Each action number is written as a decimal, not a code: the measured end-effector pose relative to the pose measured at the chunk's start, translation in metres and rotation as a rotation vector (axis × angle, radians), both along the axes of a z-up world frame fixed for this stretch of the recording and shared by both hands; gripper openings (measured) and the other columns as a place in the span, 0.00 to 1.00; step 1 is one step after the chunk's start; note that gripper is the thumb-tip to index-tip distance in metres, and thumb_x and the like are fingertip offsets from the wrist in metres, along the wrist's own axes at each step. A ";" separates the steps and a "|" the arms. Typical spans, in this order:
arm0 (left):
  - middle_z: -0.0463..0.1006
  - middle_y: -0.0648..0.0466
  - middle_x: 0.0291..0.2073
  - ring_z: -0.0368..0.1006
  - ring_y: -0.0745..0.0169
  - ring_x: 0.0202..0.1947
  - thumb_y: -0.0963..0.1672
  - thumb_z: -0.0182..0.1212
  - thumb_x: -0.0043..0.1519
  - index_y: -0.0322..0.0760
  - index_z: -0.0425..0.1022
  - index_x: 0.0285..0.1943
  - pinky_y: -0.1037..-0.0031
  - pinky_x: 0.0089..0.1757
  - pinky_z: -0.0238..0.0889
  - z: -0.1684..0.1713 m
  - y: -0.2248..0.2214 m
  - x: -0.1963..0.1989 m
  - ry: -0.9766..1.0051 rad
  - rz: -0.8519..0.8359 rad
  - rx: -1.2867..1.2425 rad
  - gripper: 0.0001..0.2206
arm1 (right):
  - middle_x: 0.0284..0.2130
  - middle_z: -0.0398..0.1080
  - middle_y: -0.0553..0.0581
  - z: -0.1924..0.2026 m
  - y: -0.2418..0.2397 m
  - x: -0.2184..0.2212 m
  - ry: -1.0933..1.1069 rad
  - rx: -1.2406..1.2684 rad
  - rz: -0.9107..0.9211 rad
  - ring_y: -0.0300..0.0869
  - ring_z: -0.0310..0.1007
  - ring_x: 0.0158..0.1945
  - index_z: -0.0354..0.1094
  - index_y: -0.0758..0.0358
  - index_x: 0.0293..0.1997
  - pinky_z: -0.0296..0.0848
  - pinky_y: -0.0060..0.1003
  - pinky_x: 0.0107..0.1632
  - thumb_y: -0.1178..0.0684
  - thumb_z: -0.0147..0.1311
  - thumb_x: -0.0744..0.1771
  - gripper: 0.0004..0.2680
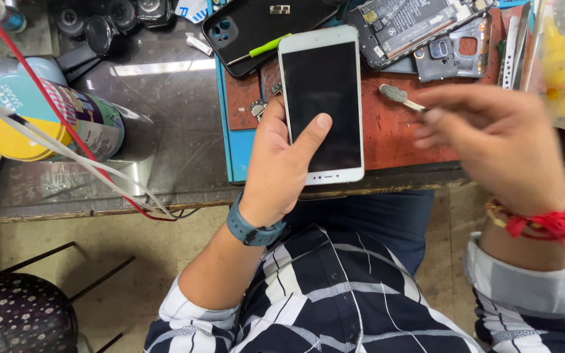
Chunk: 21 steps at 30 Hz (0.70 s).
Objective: The person removes a phone from a decorative case, plugs in a charging cable to check for power, and then uses tweezers and their fingers to pry open the back cover and a side component of the device on a cluttered workbench.
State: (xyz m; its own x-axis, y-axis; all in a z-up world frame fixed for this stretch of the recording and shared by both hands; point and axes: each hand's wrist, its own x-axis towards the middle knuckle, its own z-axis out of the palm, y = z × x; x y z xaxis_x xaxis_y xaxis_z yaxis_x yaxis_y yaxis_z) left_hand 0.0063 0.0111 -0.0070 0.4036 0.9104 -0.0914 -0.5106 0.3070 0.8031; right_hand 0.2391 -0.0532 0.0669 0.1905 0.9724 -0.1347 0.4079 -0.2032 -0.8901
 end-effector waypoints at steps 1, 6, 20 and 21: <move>0.78 0.49 0.52 0.75 0.65 0.50 0.38 0.61 0.68 0.28 0.67 0.61 0.70 0.53 0.70 0.000 0.002 -0.002 -0.049 -0.030 -0.051 0.14 | 0.40 0.76 0.59 -0.005 -0.004 0.010 -0.027 0.026 -0.084 0.39 0.79 0.40 0.71 0.71 0.55 0.80 0.32 0.44 0.62 0.52 0.71 0.08; 0.77 0.50 0.53 0.75 0.66 0.52 0.39 0.61 0.68 0.27 0.66 0.64 0.71 0.55 0.70 0.003 0.004 -0.013 -0.080 -0.125 -0.083 0.16 | 0.45 0.71 0.53 -0.069 -0.020 0.105 -0.081 0.190 -0.358 0.31 0.71 0.40 0.65 0.66 0.60 0.73 0.26 0.43 0.58 0.50 0.75 0.07; 0.79 0.41 0.53 0.77 0.45 0.52 0.44 0.67 0.61 0.30 0.69 0.67 0.65 0.52 0.69 0.033 0.017 -0.025 0.752 -0.206 0.876 0.25 | 0.48 0.69 0.55 -0.168 -0.034 0.224 -0.178 0.152 -0.319 0.35 0.67 0.41 0.60 0.63 0.69 0.68 0.32 0.42 0.49 0.44 0.75 0.14; 0.79 0.42 0.49 0.76 0.44 0.50 0.45 0.68 0.60 0.32 0.70 0.65 0.63 0.50 0.68 0.035 0.016 -0.026 0.872 -0.168 0.910 0.25 | 0.48 0.69 0.55 -0.170 -0.034 0.224 -0.181 0.151 -0.320 0.35 0.68 0.41 0.61 0.63 0.68 0.69 0.32 0.42 0.50 0.44 0.74 0.14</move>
State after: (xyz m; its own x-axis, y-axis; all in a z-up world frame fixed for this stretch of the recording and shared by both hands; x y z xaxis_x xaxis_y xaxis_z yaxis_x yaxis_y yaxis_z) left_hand -0.0197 0.0274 0.0280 0.6410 0.7272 0.2455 0.2823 -0.5208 0.8057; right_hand 0.4628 -0.0868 -0.1032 0.4950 0.8661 0.0691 0.4980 -0.2176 -0.8394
